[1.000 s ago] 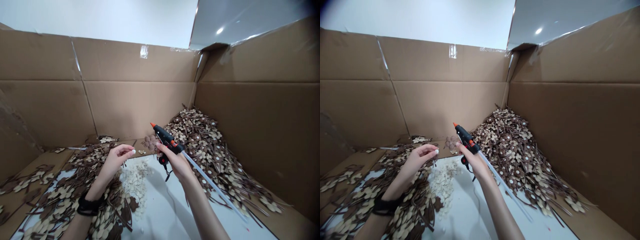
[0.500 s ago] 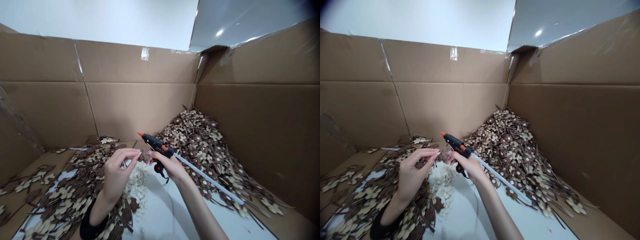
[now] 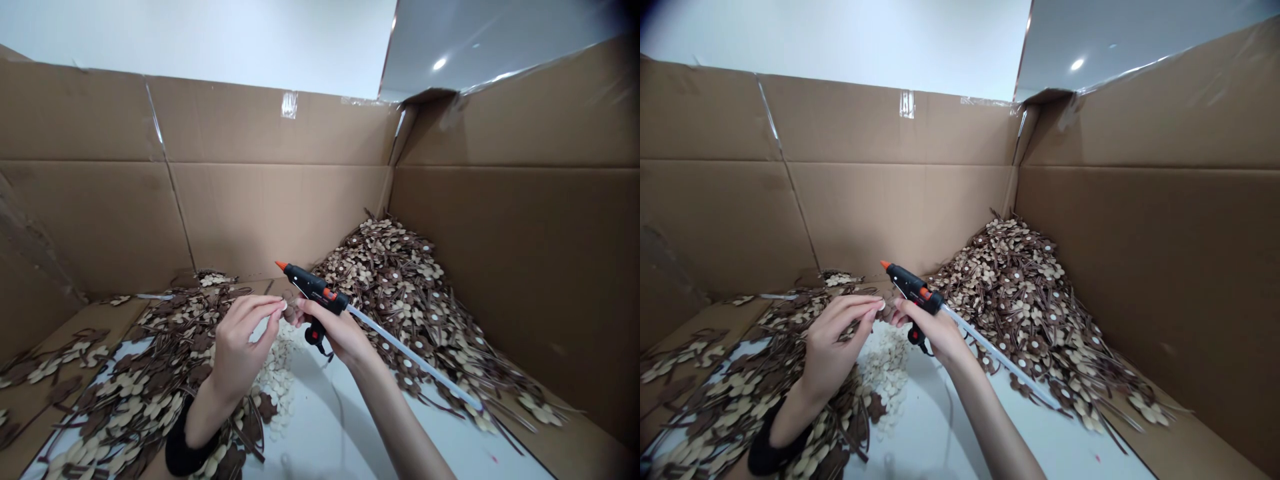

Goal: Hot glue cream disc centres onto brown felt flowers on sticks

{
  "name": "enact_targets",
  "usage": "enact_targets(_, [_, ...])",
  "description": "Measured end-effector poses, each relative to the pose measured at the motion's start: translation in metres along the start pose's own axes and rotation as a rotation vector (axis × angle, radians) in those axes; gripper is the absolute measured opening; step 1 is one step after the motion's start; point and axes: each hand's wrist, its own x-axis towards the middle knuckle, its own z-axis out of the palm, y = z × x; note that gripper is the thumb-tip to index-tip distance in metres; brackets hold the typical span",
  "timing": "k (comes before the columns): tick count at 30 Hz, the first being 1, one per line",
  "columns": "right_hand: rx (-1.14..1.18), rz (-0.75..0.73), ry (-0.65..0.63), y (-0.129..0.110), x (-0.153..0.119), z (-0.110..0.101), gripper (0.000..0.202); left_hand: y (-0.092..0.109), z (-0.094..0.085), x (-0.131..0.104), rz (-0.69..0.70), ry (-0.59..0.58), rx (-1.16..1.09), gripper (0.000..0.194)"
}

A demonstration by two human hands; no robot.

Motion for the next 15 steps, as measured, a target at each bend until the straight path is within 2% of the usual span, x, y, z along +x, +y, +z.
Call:
enact_targets(6, [0.022, -0.004, 0.045, 0.0003, -0.0009, 0.0, 0.027, -0.0037, 0.0041, -0.0018, 0.12, 0.019, 0.014, 0.024])
enact_targets(12, [0.059, -0.005, 0.043, -0.0025, -0.0025, 0.0011, 0.028, -0.0059, 0.0083, -0.0028, 0.155, 0.034, 0.042, 0.032])
enact_targets(15, [0.049, 0.0, 0.03, -0.0053, -0.0036, 0.0013, 0.029, -0.0054, 0.0067, -0.002, 0.119, 0.036, -0.002, 0.029])
